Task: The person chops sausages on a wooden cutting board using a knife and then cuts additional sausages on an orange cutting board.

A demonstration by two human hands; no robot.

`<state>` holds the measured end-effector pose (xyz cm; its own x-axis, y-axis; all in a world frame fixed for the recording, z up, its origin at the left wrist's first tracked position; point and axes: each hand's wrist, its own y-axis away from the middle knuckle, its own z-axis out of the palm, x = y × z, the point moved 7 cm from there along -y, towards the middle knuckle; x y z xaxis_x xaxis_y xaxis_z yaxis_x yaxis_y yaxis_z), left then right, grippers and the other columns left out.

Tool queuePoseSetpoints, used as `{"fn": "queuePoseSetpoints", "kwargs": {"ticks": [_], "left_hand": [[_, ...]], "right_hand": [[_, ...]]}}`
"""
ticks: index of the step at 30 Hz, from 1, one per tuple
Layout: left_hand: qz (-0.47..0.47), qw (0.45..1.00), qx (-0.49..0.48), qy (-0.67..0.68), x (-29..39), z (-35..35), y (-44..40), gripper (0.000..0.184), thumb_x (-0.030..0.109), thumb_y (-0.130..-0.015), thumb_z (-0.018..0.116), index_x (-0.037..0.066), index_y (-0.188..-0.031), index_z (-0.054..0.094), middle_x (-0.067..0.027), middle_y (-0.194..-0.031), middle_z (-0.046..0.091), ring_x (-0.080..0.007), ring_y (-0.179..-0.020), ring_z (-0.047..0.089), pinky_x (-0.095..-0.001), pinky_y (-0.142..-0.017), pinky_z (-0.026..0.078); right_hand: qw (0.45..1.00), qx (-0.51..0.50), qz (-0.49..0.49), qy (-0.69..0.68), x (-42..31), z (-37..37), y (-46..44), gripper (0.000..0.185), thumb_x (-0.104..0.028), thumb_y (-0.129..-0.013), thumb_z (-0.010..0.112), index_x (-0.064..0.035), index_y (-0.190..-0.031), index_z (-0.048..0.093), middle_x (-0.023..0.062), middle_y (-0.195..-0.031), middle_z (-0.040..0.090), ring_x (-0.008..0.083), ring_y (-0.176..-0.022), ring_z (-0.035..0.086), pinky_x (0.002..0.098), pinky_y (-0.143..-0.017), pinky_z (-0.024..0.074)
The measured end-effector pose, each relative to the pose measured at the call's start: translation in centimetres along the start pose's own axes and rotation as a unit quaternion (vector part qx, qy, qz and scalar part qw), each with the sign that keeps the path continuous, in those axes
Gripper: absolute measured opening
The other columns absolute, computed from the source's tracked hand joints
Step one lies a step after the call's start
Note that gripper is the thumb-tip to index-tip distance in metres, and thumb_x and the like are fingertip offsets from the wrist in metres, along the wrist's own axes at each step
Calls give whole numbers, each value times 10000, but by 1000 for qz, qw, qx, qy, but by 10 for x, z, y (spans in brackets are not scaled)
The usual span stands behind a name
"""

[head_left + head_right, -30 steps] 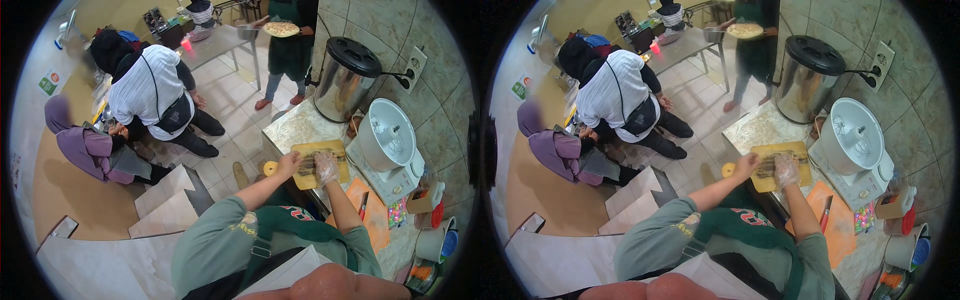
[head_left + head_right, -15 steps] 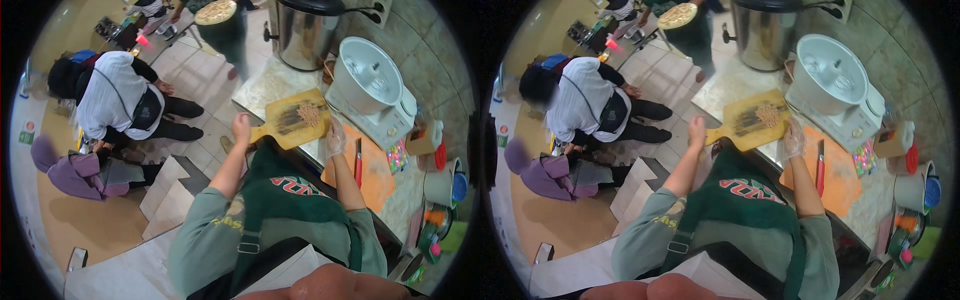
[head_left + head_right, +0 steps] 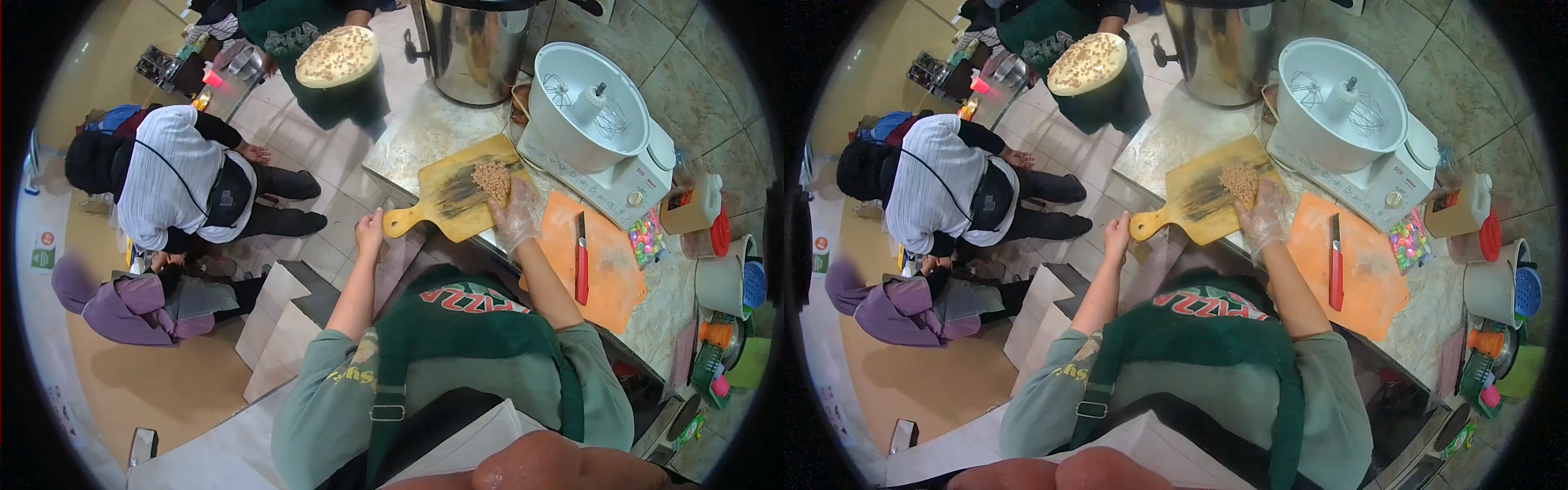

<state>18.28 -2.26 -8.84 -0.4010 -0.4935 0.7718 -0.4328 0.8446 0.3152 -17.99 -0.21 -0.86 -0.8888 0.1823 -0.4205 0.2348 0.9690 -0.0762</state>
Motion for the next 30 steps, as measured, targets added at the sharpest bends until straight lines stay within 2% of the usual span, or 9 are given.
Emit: {"fn": "queuePoseSetpoints", "kwargs": {"ticks": [8, 15, 18, 20, 24, 26, 27, 28, 30], "left_hand": [[17, 997, -33, 62, -14, -10, 7, 438, 419, -777, 555, -8, -853, 618, -155, -785, 621, -234, -756, 591, -322, -693, 439], [-20, 996, -80, -44, -32, -28, 19, 438, 397, -781, 508, -25, -847, 606, -174, -788, 618, -301, -766, 589, -363, -710, 436], [-35, 996, -75, -41, -62, -27, 10, 369, 348, -775, 505, -3, -829, 604, -124, -709, 590, -237, -670, 568, -341, -626, 438], [-154, 971, -175, 61, -70, -20, 20, 303, 314, -782, 500, 36, -868, 586, -61, -681, 527, -161, -585, 506, -301, -543, 413], [-212, 951, -214, 70, -89, -13, 17, 257, 275, -795, 480, 67, -927, 556, -19, -700, 477, -109, -546, 451, -250, -491, 383], [-97, 950, -294, 25, -89, -4, 13, 243, 244, -796, 474, 63, -948, 527, -21, -764, 501, -126, -571, 480, -249, -488, 396], [-97, 947, -305, 17, -92, -2, 15, 243, 244, -796, 474, 63, -948, 527, -21, -764, 501, -126, -571, 480, -249, -488, 396], [-137, 942, -307, 22, -87, -3, 21, 221, 224, -790, 478, 62, -928, 539, -22, -752, 509, -129, -564, 488, -249, -488, 401], [-174, 932, -316, 19, -102, 4, 20, 200, 205, -785, 482, 62, -908, 550, -23, -741, 517, -132, -557, 495, -248, -487, 405]], "right_hand": [[994, 52, -71, -69, -37, 2, -31, 656, -320, -744, 599, 10, -1249, 341, 248, -1259, 359, 378, -1186, 324, 418, -997, 260], [975, 132, -42, -175, -12, -14, -14, 499, -230, -841, 507, 4, -1255, 357, 216, -1269, 385, 345, -1171, 373, 368, -985, 297], [970, 156, -4, -184, 23, -15, 7, 438, -205, -853, 485, -6, -1233, 392, 207, -1252, 409, 325, -1150, 403, 360, -975, 311], [971, 163, 14, -174, 50, -20, 22, 412, -191, -858, 475, -16, -1225, 407, 203, -1242, 421, 314, -1139, 418, 357, -969, 320], [981, 171, 89, 29, 79, -58, 60, 378, -166, -831, 498, -49, -1188, 451, 193, -1206, 454, 319, -1115, 440, 373, -947, 349], [973, 179, 120, 80, 74, -93, 84, 359, -176, -820, 516, -51, -1155, 479, 188, -1175, 482, 326, -1093, 458, 392, -930, 367], [958, 172, 195, 121, 75, -106, 95, 352, -176, -813, 524, -58, -1143, 487, 189, -1171, 481, 323, -1083, 464, 391, -919, 376], [936, 166, 267, 161, 81, -113, 107, 345, -175, -806, 532, -64, -1130, 495, 190, -1167, 481, 320, -1073, 471, 391, -908, 385], [916, 162, 287, 229, 100, -111, 130, 381, -168, -801, 532, -65, -1163, 470, 191, -1171, 474, 322, -1060, 478, 387, -894, 394]]}}
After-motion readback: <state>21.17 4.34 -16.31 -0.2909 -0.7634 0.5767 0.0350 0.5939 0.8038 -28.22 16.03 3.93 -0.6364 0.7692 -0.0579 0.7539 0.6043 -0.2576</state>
